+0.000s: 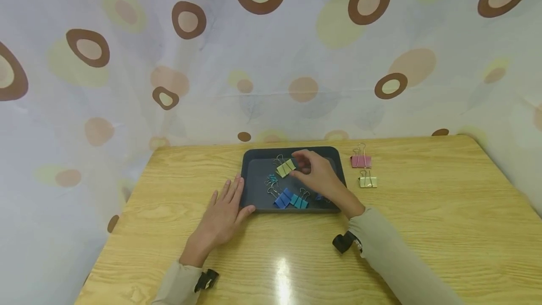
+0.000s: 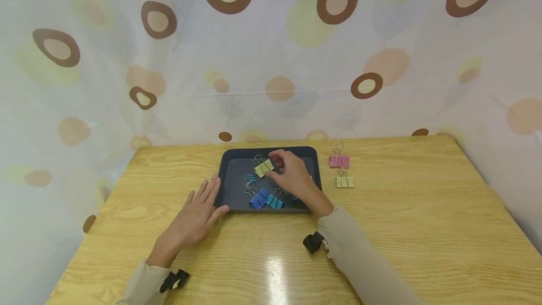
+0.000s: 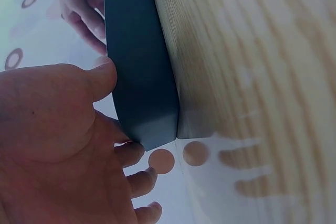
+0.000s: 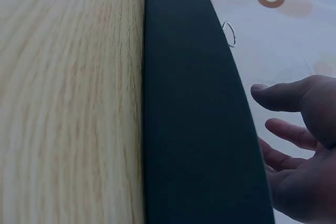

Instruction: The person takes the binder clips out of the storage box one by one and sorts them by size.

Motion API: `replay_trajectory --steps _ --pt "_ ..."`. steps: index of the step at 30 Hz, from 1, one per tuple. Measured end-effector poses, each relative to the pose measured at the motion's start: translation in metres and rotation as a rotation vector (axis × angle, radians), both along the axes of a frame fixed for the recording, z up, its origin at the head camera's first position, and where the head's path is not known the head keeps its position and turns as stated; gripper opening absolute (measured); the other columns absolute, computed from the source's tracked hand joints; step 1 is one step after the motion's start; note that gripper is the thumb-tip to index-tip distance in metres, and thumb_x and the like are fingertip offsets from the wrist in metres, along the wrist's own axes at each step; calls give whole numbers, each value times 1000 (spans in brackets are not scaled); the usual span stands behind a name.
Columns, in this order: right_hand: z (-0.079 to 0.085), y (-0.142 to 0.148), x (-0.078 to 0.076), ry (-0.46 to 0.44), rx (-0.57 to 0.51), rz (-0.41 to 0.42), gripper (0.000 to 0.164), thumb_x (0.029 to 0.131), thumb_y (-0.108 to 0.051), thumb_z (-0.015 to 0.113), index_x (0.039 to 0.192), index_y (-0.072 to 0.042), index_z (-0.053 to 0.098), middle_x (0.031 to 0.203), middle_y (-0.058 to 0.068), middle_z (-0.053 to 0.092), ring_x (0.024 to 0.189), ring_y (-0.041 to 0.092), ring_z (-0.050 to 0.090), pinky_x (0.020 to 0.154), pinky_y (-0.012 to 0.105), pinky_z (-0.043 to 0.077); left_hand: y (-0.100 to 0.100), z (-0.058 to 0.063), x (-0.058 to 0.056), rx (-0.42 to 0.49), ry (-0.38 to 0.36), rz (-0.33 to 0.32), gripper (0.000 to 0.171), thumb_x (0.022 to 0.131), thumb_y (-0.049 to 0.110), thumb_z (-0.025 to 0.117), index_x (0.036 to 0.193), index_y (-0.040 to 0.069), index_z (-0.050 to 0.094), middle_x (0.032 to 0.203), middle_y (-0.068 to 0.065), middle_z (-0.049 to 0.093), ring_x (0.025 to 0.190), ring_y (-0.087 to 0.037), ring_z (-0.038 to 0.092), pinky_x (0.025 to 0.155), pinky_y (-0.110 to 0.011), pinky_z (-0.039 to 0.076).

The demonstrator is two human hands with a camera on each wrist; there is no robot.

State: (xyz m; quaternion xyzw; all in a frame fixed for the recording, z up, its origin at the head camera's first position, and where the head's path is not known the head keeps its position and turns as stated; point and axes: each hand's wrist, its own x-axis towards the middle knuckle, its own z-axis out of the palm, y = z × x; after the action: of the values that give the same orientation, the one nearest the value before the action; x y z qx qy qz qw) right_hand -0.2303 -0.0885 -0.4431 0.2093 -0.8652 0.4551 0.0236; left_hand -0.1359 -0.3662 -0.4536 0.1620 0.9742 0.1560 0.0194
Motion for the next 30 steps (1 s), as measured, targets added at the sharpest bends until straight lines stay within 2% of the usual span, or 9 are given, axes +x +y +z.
replay_trajectory --steps 11,20,24,30 --pt "-7 -16 -23 -63 132 -1 57 90 -9 79 141 3 55 129 24 60 116 40 59 98 52 51 0 1 0 -9 -9 1 78 109 48 42 163 -1 14 171 -15 9 155 -40 14 121 -64 16" --pt "-15 -21 -29 -102 164 -3 47 90 -9 79 134 -2 64 130 21 62 120 38 59 99 53 50 1 2 0 0 -11 1 78 109 48 43 163 -1 15 171 -15 9 155 -41 15 121 -64 16" --pt "-17 -23 -28 -90 189 -9 40 90 -9 80 128 -3 68 124 19 64 114 36 60 97 52 50 1 1 -1 -1 -11 2 78 109 47 43 163 -1 15 171 -15 9 155 -41 14 121 -64 15" --pt "-16 -23 -30 -96 198 22 29 88 -11 83 114 -4 74 106 11 67 97 27 62 87 47 52 1 1 -1 -2 -14 11 78 109 48 44 163 -1 15 171 -15 9 155 -41 15 121 -64 16"
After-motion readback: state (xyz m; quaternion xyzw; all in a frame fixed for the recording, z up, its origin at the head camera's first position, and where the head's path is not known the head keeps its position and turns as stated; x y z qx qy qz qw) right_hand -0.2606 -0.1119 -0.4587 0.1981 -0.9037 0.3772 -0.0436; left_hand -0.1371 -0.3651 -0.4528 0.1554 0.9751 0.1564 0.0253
